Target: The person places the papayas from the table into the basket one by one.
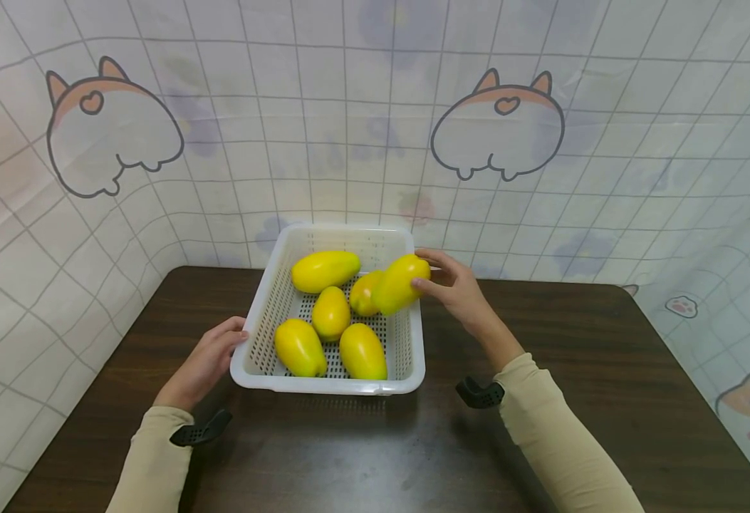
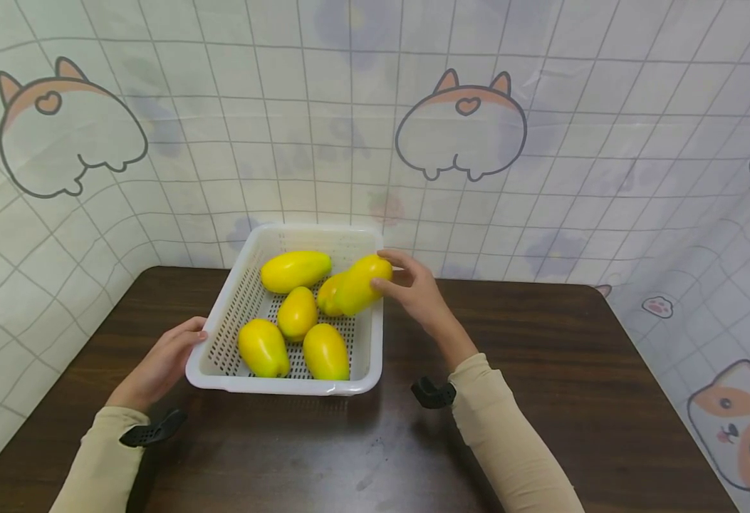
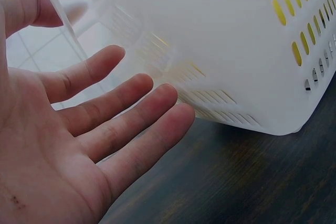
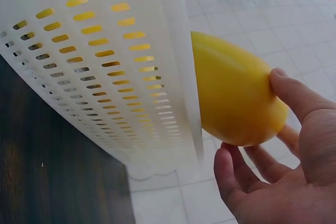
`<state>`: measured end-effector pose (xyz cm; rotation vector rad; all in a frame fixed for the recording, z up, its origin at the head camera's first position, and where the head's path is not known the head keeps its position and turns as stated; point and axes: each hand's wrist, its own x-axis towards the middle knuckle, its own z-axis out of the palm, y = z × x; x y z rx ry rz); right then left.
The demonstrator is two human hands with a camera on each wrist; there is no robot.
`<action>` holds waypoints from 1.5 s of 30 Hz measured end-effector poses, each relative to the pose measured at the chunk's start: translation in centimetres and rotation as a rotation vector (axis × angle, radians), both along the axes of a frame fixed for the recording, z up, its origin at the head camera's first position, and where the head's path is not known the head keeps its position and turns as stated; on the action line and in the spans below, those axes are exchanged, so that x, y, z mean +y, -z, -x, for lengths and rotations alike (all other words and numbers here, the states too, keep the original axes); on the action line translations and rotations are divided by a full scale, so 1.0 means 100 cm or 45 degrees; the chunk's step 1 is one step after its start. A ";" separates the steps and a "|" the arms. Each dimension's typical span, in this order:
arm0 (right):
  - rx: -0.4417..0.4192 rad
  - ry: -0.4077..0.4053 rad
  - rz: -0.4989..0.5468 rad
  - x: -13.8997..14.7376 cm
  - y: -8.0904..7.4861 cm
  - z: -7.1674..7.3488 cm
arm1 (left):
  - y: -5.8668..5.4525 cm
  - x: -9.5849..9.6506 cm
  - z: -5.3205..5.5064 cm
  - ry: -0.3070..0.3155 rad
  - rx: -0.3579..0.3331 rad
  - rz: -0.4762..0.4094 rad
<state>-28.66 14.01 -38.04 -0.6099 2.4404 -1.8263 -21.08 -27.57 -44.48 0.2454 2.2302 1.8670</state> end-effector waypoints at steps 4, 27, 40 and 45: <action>-0.011 -0.030 -0.028 -0.006 -0.015 -0.012 | 0.000 0.000 0.000 0.001 0.004 0.000; 0.045 -0.015 -0.062 -0.007 0.007 0.004 | 0.000 0.002 0.000 -0.013 -0.001 0.011; 0.029 -0.010 -0.006 -0.003 0.007 -0.001 | 0.000 0.002 0.000 0.006 -0.011 -0.031; 0.029 0.006 -0.009 0.000 0.006 -0.006 | 0.002 0.003 0.000 0.007 -0.007 -0.030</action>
